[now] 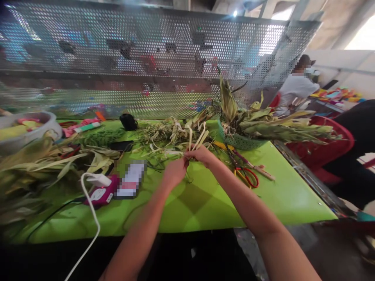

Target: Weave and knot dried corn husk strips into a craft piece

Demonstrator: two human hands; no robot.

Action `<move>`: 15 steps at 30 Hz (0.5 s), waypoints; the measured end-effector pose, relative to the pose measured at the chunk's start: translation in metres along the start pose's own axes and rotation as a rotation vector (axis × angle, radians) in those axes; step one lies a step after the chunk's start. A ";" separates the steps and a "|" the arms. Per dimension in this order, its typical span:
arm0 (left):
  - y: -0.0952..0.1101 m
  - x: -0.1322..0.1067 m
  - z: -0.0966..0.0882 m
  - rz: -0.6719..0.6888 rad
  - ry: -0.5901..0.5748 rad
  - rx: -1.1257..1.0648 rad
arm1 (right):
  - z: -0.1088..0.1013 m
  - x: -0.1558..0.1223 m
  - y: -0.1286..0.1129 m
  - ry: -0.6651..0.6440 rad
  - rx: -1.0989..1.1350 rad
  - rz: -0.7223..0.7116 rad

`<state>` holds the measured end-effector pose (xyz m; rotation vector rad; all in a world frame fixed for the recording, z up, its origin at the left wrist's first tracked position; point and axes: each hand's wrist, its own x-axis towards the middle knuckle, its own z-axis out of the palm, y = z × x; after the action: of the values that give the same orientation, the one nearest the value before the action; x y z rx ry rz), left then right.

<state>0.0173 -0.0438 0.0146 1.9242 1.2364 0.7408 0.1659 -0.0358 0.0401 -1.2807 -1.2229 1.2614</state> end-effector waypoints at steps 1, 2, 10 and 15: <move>0.000 -0.001 0.000 0.027 0.007 0.035 | -0.002 -0.001 0.002 0.013 0.059 0.001; 0.000 -0.002 -0.001 0.050 0.010 0.064 | -0.004 -0.003 0.004 0.012 0.130 0.000; 0.001 0.001 -0.005 0.115 -0.084 -0.040 | -0.021 -0.026 0.001 -0.045 0.557 -0.091; -0.002 0.004 -0.009 0.160 -0.110 -0.214 | -0.030 -0.029 -0.006 0.041 0.557 -0.153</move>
<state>0.0105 -0.0376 0.0191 1.8735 0.9061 0.8030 0.1965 -0.0632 0.0495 -0.7873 -0.8352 1.3318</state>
